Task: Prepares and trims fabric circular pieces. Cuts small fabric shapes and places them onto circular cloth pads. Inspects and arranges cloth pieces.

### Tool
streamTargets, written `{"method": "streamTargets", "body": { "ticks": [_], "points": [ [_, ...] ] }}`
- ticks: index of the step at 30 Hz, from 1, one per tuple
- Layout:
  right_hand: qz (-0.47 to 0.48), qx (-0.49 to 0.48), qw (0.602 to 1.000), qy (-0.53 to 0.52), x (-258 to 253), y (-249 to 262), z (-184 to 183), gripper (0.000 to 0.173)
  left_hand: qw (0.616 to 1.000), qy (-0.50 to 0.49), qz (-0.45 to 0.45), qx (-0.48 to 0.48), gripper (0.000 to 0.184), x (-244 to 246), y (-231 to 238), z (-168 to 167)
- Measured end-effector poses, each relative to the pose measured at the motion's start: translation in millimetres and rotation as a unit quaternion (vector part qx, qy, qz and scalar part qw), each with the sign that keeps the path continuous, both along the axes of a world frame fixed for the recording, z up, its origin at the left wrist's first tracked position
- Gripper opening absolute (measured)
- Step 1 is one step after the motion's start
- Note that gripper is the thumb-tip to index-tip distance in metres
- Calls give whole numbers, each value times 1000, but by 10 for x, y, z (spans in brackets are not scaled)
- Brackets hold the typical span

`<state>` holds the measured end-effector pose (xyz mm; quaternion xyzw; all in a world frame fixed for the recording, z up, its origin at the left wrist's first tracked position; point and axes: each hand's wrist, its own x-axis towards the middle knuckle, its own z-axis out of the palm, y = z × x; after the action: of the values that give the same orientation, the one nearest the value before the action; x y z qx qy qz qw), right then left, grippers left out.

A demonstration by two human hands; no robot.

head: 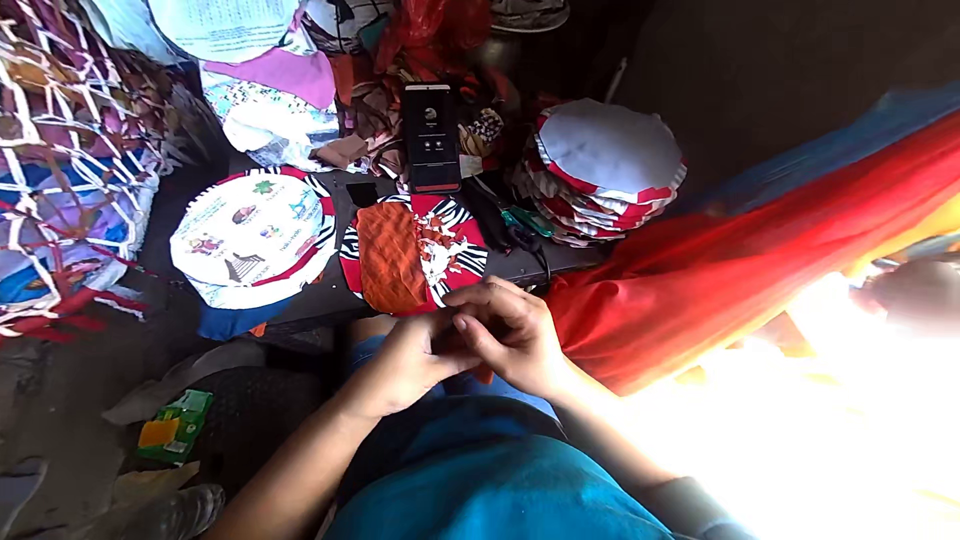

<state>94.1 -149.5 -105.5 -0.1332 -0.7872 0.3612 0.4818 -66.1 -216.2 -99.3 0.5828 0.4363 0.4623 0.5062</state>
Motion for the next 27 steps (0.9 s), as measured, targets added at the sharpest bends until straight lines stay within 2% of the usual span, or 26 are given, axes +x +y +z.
{"method": "streamTargets", "body": {
  "ticks": [2,4,8,10,12,14,17,19,21,23,25,27],
  "points": [
    [-24,-22,999,1,-3,99,64,19,998,55,17,-12,18,-54,70,99],
    [-44,-63,997,7,-16,235,113,23,997,69,36,-7,11,-119,176,161],
    [-68,-232,969,52,-16,502,92,27,998,-17,58,-7,18,-212,432,281],
    [-72,-244,965,66,11,553,-4,33,998,-28,62,-5,20,-238,529,342],
    [-85,-160,982,49,44,545,-178,47,997,12,80,7,17,-247,601,391],
    [-127,-19,991,30,49,497,-405,64,994,53,91,10,17,-249,659,433],
    [-230,169,958,22,-46,387,-649,67,992,88,93,14,16,-200,737,490],
    [-294,231,927,38,-152,373,-746,62,993,80,90,14,15,-135,788,505],
    [-343,251,904,51,-221,433,-773,57,995,57,82,-3,13,-43,841,574],
    [-375,253,891,37,-215,505,-735,42,995,51,75,-27,15,7,878,650],
    [-375,245,894,15,-135,562,-671,21,992,91,79,-35,18,-6,920,708],
    [-374,233,897,-1,-39,608,-633,11,978,182,98,-17,23,-74,1002,764]
  ]
}}
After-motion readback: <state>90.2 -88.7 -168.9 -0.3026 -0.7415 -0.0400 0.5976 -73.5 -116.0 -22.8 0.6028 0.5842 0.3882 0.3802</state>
